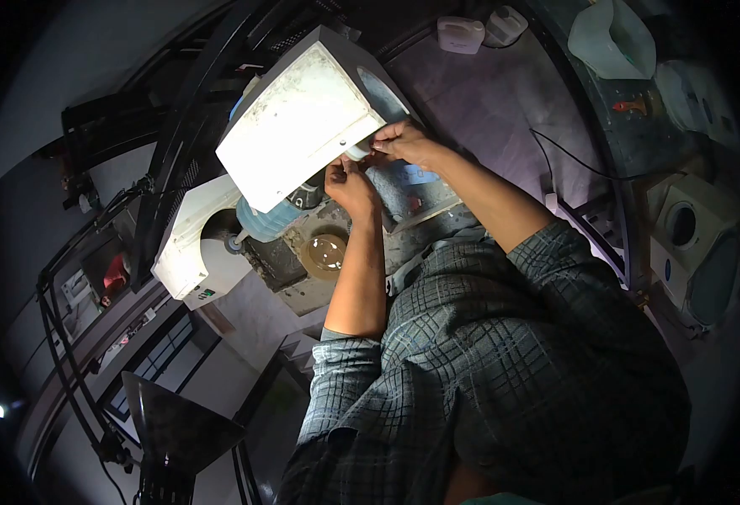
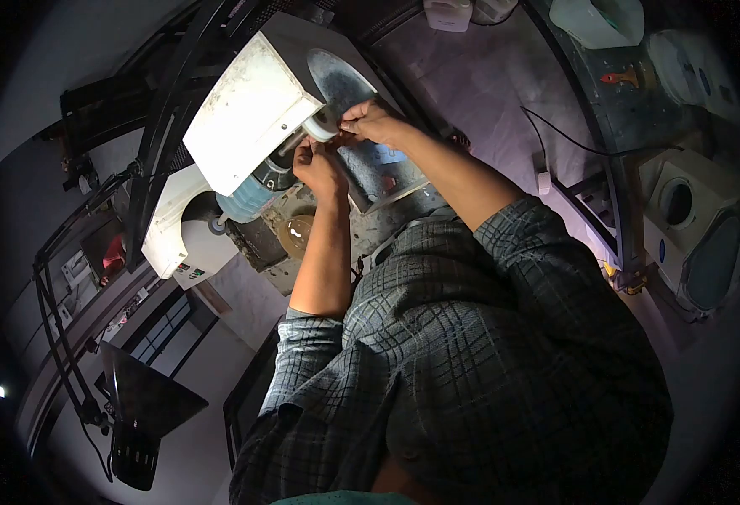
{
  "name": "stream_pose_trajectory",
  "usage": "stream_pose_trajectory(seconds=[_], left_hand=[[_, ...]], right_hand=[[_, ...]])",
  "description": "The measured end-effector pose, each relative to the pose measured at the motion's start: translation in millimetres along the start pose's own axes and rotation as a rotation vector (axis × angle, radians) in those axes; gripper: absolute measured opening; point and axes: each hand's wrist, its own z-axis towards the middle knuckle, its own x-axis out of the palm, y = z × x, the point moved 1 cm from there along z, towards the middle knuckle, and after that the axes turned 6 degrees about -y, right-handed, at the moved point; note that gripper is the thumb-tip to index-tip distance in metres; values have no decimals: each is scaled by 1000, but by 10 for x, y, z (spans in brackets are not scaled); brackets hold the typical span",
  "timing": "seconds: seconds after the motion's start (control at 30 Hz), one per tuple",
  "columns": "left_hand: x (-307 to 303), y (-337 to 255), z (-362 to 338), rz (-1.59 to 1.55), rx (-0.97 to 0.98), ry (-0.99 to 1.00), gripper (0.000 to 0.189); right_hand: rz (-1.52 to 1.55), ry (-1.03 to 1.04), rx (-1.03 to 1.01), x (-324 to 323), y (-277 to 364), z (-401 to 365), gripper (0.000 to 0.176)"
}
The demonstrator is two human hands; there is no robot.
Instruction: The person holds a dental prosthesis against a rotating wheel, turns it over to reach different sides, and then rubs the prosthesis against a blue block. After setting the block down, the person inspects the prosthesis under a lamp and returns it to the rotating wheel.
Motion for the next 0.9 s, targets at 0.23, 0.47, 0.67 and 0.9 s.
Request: stream_pose_trajectory(seconds=[0.23, 0.47, 0.67, 0.9], left_hand=[[17, -8, -19, -90, -99, -89, 13], [-18, -140, -113, -15, -46, -41, 16], [-94, -233, -212, 233, 163, 35, 20], [-108, -301, -301, 313, 278, 70, 17]], right_hand=[[11, 93, 15, -23, -101, 135, 16], [31, 53, 60, 48, -78, -31, 14], [157, 113, -9, 23, -266, -92, 17], [235, 168, -26, 31, -323, -139, 20]])
